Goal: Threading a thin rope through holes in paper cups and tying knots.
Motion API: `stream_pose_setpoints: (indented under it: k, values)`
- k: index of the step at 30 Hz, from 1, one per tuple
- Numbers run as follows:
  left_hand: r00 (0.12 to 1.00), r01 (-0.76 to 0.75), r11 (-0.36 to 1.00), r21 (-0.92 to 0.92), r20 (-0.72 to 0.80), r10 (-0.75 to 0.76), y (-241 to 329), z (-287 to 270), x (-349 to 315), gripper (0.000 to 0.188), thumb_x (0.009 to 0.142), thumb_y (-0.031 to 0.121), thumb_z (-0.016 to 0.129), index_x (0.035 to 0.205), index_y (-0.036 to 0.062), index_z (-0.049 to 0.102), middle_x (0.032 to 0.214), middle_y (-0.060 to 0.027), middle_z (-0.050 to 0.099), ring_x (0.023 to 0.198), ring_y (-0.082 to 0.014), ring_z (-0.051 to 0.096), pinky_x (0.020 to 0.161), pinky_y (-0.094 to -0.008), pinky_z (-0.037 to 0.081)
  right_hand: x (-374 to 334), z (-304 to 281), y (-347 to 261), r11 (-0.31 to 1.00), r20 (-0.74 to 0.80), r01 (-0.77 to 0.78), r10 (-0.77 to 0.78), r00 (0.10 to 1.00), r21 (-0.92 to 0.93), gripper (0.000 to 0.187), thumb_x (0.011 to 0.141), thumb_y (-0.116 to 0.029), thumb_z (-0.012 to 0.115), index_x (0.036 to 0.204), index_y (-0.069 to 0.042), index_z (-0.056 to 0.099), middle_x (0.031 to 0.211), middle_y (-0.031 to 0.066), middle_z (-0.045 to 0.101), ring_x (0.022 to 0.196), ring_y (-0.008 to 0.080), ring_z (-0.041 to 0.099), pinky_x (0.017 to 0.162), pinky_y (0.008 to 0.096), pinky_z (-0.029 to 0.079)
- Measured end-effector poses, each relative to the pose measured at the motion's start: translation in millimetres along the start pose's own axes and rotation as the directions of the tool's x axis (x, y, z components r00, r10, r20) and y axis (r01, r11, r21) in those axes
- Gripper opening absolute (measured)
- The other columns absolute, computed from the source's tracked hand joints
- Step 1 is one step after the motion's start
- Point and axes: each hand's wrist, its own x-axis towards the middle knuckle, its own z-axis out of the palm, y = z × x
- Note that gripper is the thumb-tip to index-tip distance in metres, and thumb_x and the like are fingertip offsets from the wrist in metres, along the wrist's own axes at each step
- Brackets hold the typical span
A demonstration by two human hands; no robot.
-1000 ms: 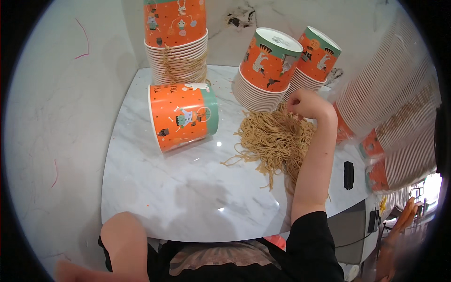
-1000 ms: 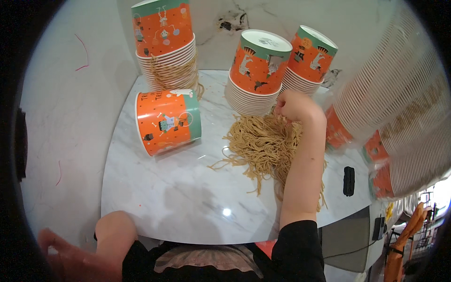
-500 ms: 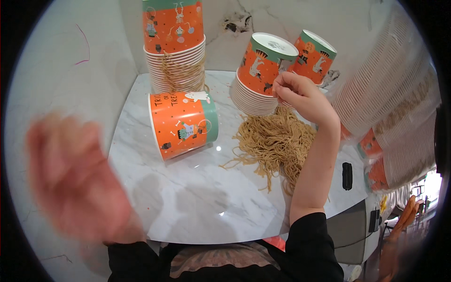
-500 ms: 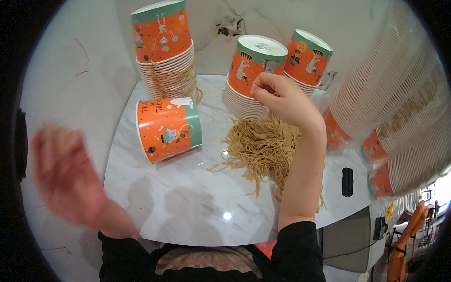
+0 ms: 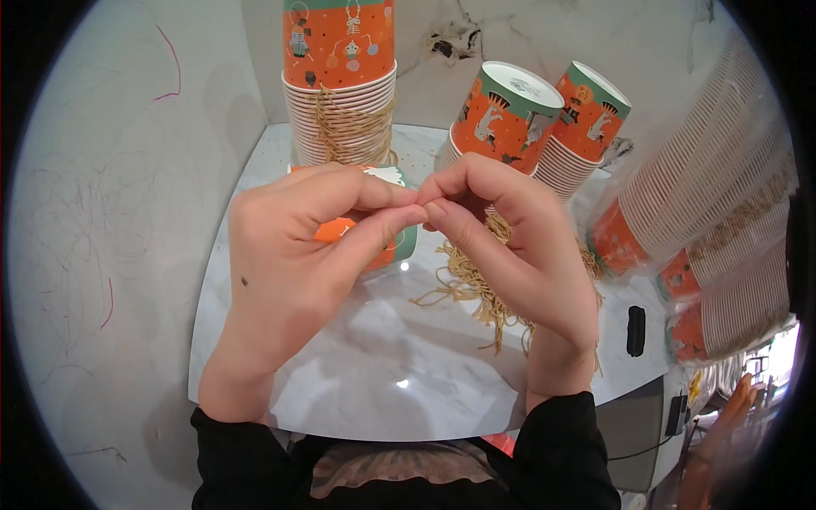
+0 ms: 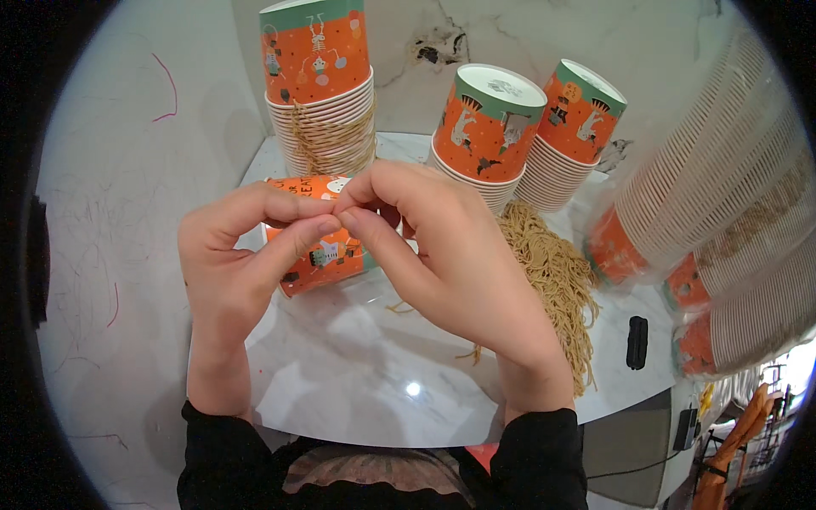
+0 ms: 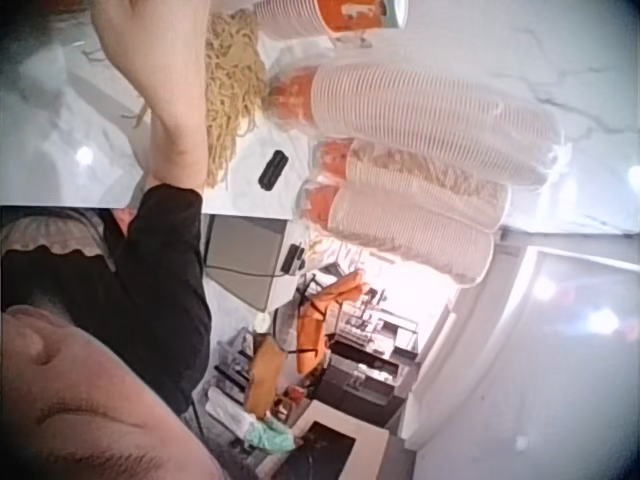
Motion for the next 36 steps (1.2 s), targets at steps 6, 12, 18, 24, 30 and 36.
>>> stream_pose_setpoints:
  k: [6,12,18,24,30,36]
  values:
    - [0.992,-0.103,0.985,0.139,-0.058,0.112,-5,-10,4,0.004,0.09,-0.001,0.069,0.092,-0.0039,0.07,0.083,-0.0037,0.069,0.077,-0.0087,0.062,0.072,-0.0238,0.049,-1,7,-2,0.951,0.042,-0.116,0.109,0.993,0.287,0.014,0.098,-0.006,0.06,0.111,-0.001,0.06,0.101,-0.0009,0.062,0.086,0.0036,0.056,0.073,0.0205,0.046]
    - [0.867,-0.095,0.98,0.173,-0.47,0.167,-14,-61,13,0.01,0.099,0.008,0.064,0.1,-0.0005,0.07,0.083,-0.0001,0.065,0.075,-0.0067,0.058,0.071,-0.0211,0.048,-4,-24,0,0.976,0.028,-0.164,0.162,0.986,0.143,0.009,0.099,-0.008,0.061,0.104,0.0,0.063,0.087,-0.0029,0.059,0.074,0.0021,0.049,0.063,0.0207,0.04]
    - [0.975,0.093,0.984,0.15,-0.212,-0.059,-7,-75,4,0.012,0.099,0.01,0.063,0.096,-0.0009,0.067,0.084,0.0004,0.065,0.073,-0.0058,0.055,0.067,-0.0213,0.046,-16,-84,20,0.9,-0.125,-0.338,0.315,0.941,-0.277,0.018,0.098,-0.012,0.063,0.09,0.003,0.066,0.078,0.0007,0.061,0.068,0.0062,0.053,0.059,0.0266,0.041]
    - [0.997,0.047,0.989,0.139,0.048,-0.054,-6,-3,3,0.01,0.093,0.009,0.068,0.09,-0.0003,0.065,0.073,-0.0055,0.064,0.063,-0.0115,0.06,0.059,-0.0257,0.046,-8,-47,25,0.906,-0.158,0.027,-0.103,0.982,-0.422,0.027,0.095,-0.018,0.068,0.113,0.001,0.063,0.109,0.0128,0.068,0.102,0.0227,0.066,0.086,0.0385,0.05]
    - [0.99,0.126,0.983,0.137,0.043,-0.133,-12,-1,2,0.014,0.095,0.014,0.066,0.089,0.0009,0.066,0.066,-0.009,0.062,0.055,-0.018,0.055,0.053,-0.0314,0.042,1,21,11,0.901,0.088,-0.029,-0.01,0.996,0.432,0.033,0.096,-0.013,0.068,0.12,0.001,0.05,0.107,0.0069,0.064,0.086,0.0089,0.066,0.065,0.0227,0.046]
    - [0.99,0.124,0.985,0.123,0.049,-0.13,-13,-8,4,0.017,0.097,0.013,0.064,0.087,-0.0008,0.063,0.062,-0.0069,0.056,0.054,-0.0142,0.048,0.052,-0.0295,0.037,2,14,7,0.899,0.077,-0.151,0.131,0.988,0.412,0.018,0.094,-0.008,0.066,0.108,0.002,0.058,0.088,0.0003,0.059,0.073,0.003,0.049,0.061,0.0203,0.041]
